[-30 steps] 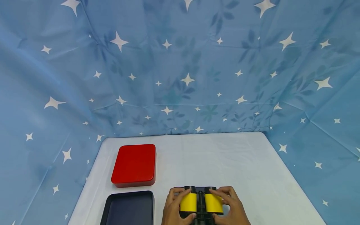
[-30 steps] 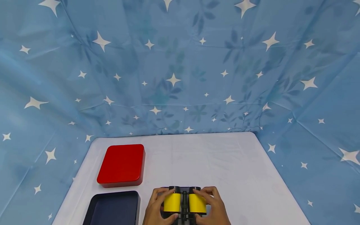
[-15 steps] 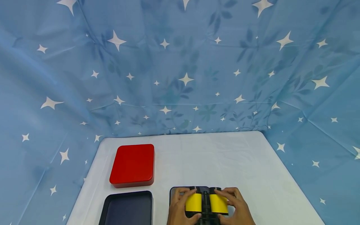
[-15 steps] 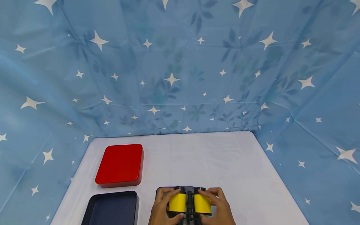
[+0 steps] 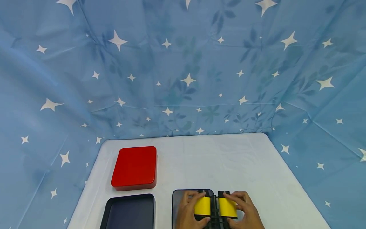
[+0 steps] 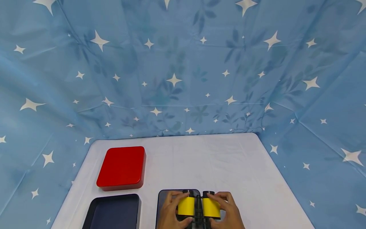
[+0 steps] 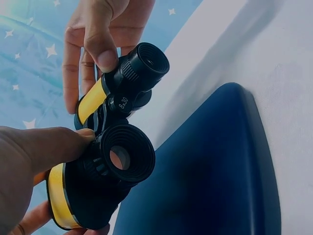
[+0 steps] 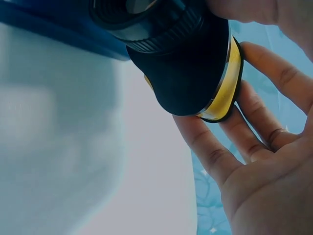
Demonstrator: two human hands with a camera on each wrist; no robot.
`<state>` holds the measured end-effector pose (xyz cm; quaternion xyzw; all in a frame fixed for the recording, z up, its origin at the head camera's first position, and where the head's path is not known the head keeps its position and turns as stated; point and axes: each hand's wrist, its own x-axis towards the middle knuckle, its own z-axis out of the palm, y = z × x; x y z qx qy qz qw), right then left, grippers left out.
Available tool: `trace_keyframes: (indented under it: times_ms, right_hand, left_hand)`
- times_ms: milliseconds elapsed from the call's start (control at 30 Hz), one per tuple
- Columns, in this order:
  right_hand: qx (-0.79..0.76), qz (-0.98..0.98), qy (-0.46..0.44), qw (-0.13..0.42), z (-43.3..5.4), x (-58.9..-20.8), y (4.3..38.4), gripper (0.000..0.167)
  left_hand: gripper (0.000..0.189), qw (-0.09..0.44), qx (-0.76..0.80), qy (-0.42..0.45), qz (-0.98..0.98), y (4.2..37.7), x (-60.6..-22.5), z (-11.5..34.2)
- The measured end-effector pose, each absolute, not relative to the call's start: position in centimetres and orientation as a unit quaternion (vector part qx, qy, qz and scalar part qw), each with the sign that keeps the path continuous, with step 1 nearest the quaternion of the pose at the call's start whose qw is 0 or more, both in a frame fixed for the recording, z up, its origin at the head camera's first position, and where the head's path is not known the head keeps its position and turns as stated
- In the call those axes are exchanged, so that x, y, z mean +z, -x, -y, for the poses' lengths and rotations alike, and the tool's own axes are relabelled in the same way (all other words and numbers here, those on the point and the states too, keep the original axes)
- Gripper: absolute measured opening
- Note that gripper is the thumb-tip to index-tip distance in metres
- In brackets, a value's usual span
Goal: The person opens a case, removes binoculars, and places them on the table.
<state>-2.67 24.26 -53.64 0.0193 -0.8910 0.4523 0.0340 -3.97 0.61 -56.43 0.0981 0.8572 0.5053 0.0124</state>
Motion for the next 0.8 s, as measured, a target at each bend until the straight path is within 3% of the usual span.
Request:
trace_keyframes:
  times_ms: [533,800]
  right_hand:
    - [0.439,0.898,-0.005,0.018,-26.4,-54.1,2.6,0.072]
    - [0.433,0.900,-0.003,0.040,-27.3,-54.6,2.1,0.074]
  left_hand:
    - [0.068,0.024,0.500,-0.107,-0.859,4.4,-57.0,-2.8]
    - [0.068,0.040,0.501,-0.122,-0.856,4.6,-57.2,-3.7]
